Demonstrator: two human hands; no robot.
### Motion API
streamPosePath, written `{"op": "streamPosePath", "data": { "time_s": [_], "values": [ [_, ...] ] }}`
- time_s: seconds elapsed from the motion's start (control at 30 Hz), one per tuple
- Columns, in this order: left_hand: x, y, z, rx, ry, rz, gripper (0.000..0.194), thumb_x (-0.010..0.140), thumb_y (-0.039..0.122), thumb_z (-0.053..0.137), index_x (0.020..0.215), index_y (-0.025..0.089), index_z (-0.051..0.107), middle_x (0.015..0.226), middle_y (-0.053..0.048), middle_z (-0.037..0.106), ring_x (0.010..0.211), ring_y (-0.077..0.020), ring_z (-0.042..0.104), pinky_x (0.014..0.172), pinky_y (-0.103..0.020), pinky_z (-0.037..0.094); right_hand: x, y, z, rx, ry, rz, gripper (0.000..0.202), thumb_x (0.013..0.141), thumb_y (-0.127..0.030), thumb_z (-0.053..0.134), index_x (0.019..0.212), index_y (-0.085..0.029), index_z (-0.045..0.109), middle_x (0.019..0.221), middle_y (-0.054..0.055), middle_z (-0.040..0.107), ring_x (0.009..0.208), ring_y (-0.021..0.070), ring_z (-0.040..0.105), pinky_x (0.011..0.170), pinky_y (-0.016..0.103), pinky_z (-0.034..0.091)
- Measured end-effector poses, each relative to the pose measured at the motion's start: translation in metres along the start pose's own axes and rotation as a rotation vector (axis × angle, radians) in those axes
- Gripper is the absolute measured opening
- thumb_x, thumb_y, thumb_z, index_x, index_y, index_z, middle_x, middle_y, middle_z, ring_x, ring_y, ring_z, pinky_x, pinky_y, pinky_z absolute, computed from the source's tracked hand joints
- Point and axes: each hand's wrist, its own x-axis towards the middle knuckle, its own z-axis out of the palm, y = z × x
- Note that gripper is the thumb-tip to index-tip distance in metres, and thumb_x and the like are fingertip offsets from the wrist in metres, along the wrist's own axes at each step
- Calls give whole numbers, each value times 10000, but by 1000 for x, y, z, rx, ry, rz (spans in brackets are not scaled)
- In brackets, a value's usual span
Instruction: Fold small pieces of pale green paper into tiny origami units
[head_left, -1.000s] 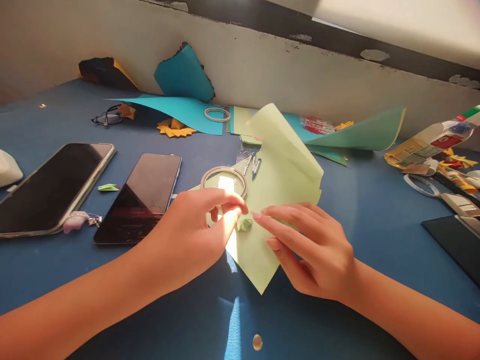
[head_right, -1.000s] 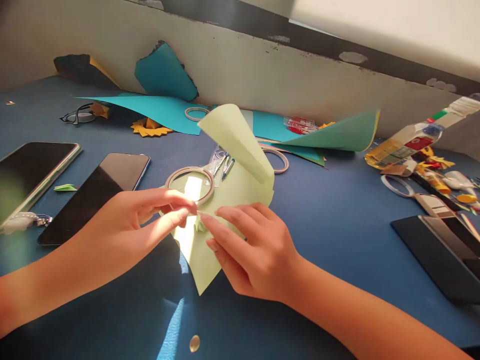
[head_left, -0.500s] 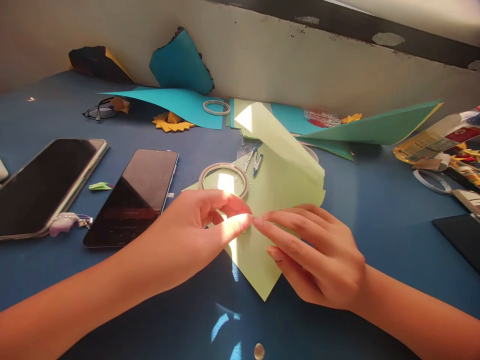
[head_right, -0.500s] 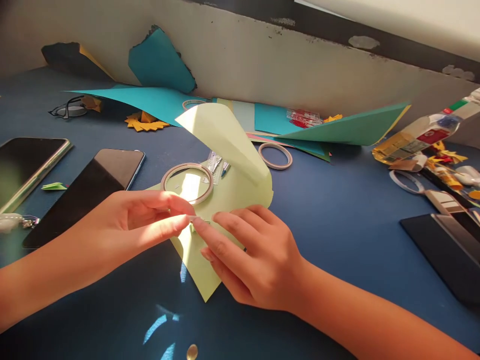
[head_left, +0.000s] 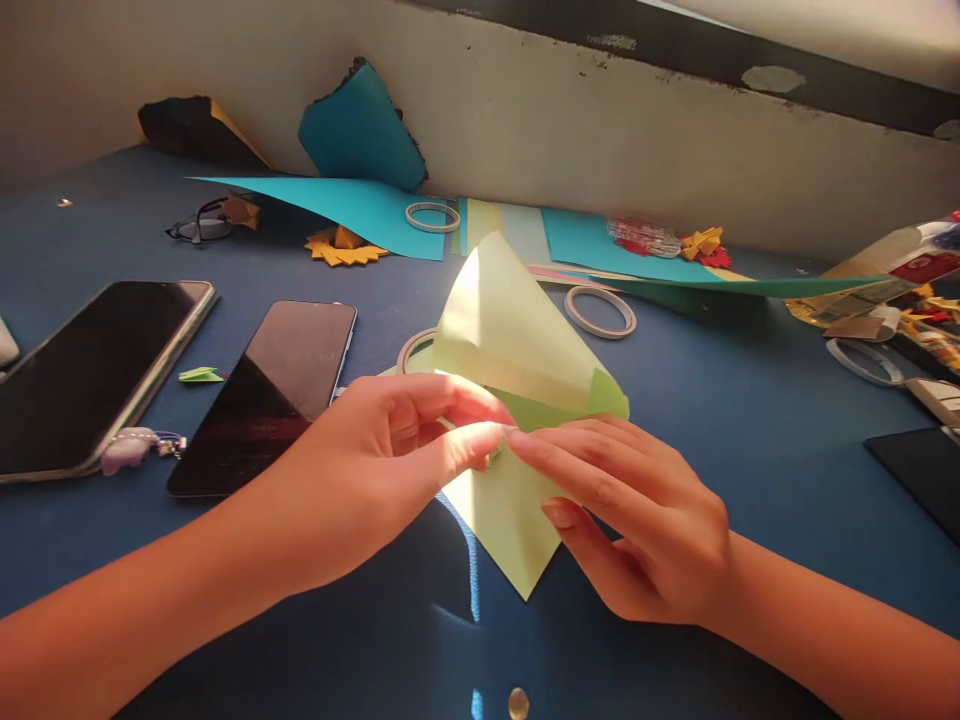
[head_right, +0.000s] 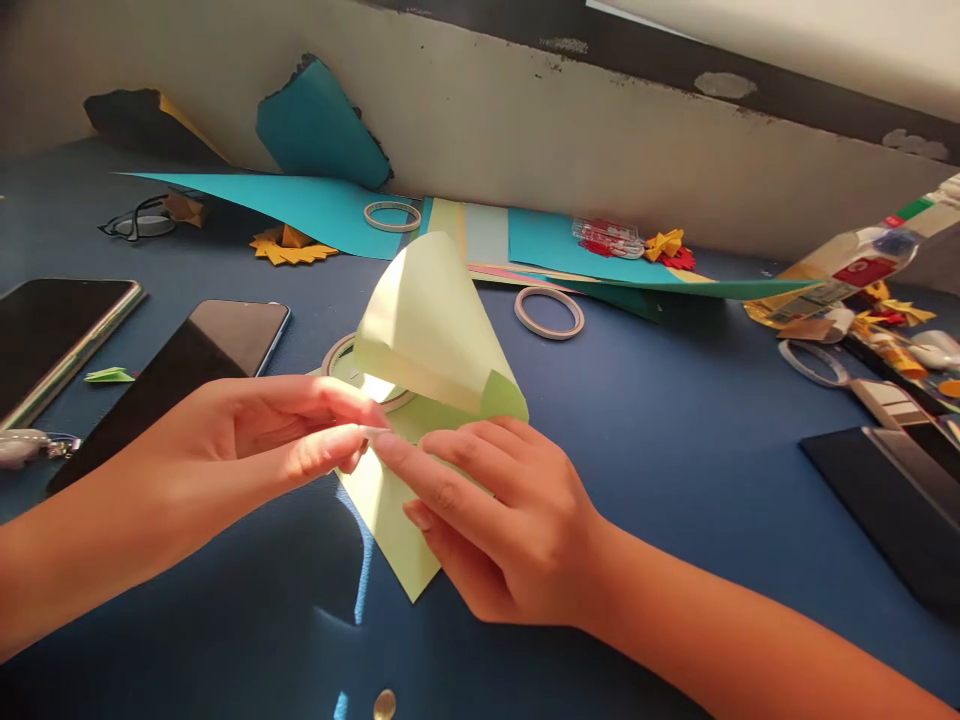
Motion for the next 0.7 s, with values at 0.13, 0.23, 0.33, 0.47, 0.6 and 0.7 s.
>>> {"op": "streamPosePath", "data": {
  "time_s": [0.13, 0.23, 0.33, 0.47, 0.6, 0.7],
  "values": [
    [1, 0, -1, -60, -30, 8, 141, 748, 186, 535, 759, 171, 675, 692, -11, 666, 669, -105, 621, 590, -147, 511, 0, 0, 0, -2, -10, 6, 455, 763, -54, 499, 1216, -100, 489, 924, 105, 640, 764, 182, 570, 623, 340, 466],
    [0, 0, -2, -64, -24, 25, 141, 748, 185, 534, 746, 186, 675, 675, 2, 650, 650, -98, 612, 574, -145, 504, 1, 1, 1, -1, 2, 6, 464, 763, -51, 499, 1224, -99, 483, 929, 106, 640, 788, 187, 574, 642, 343, 470],
    [-1, 0, -2, 13, -22, -3, 121, 762, 238, 546, 728, 203, 656, 685, 13, 642, 646, -101, 602, 548, -149, 491, 1, 1, 1, -2, 1, 9, 478, 760, -40, 500, 1233, -103, 474, 928, 103, 640, 787, 182, 574, 644, 339, 474],
    [-1, -2, -2, 98, -9, 4, 126, 771, 272, 551, 690, 206, 623, 653, 28, 601, 622, -100, 580, 519, -153, 472, 1, 0, 1, -5, -3, 8, 462, 759, -36, 500, 1218, -85, 485, 918, 109, 643, 796, 187, 578, 652, 346, 477],
    [-3, -4, -2, 146, 10, 53, 95, 777, 256, 548, 723, 224, 619, 665, 36, 597, 622, -96, 567, 522, -153, 470, 1, -1, 1, 17, -4, 14, 445, 762, -39, 493, 1205, -75, 492, 930, 115, 644, 796, 185, 578, 651, 347, 476],
    [-4, -4, -2, 161, 22, 96, 105, 781, 227, 542, 715, 231, 623, 655, 43, 594, 619, -86, 560, 526, -138, 464, 3, -1, 1, 60, -2, 31, 440, 771, -40, 476, 1209, -87, 489, 928, 106, 645, 803, 182, 582, 654, 347, 479]
  ]
}}
